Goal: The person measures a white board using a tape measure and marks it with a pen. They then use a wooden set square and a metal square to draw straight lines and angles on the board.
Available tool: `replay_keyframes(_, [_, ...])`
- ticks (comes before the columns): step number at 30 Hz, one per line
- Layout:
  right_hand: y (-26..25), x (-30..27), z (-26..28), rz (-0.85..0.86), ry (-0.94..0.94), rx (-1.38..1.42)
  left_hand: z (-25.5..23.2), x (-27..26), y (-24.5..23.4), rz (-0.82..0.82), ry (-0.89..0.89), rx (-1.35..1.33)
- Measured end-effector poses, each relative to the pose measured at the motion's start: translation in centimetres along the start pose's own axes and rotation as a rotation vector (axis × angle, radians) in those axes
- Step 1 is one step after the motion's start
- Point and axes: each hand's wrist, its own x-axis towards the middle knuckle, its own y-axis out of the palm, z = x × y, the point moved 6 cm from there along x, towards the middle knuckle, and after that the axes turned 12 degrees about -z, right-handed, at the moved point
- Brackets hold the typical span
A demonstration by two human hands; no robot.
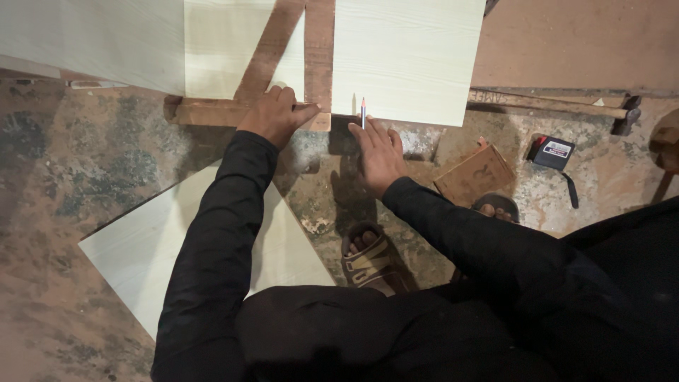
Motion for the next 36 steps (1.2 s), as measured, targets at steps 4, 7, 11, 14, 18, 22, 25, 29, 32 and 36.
replay_keyframes(4, [-0.4,-0.1,0.2,-0.085,-0.026,0.077,1.1,0.7,-0.1,0.06,-0.213,-0.184])
replay_keyframes(7, [-0.8,0.3,0.3,-0.113,-0.025,0.121,1.7,1.9,-1.7,-0.018,-0.122,0.021])
replay_keyframes(11, [-1.6,1.2,0.3,-0.136,0.006,0.148,2.8,2.9,-1.6,0.122,-0.244,-0.032])
replay_keyframes(14, [-2.8,2.9,0.3,-0.244,-0.015,0.22,2.8,3.5,-1.0,0.159,-0.261,-0.023])
replay_keyframes(18, [-3.3,6.5,-2.0,-0.341,0.091,0.379,3.1,3.8,1.0,0.311,-0.331,-0.091])
replay_keyframes(22, [-2.5,12.5,-6.3,-0.331,0.267,0.71,3.2,3.5,1.1,0.291,-0.338,-0.103])
replay_keyframes(25, [-2.5,18.5,-9.8,-0.354,0.238,0.612,2.8,4.1,0.0,0.097,-0.186,0.184])
replay_keyframes(29, [-2.2,25.6,-12.8,-0.389,0.09,0.677,3.3,4.3,0.8,0.25,-0.281,-0.073])
replay_keyframes(32, [-0.4,28.8,-15.5,-0.376,0.18,0.561,3.3,4.4,0.8,0.288,-0.269,-0.076])
replay_keyframes(36, [1.8,32.5,-17.3,-0.415,-0.036,0.674,3.4,4.6,0.0,0.177,-0.262,-0.082])
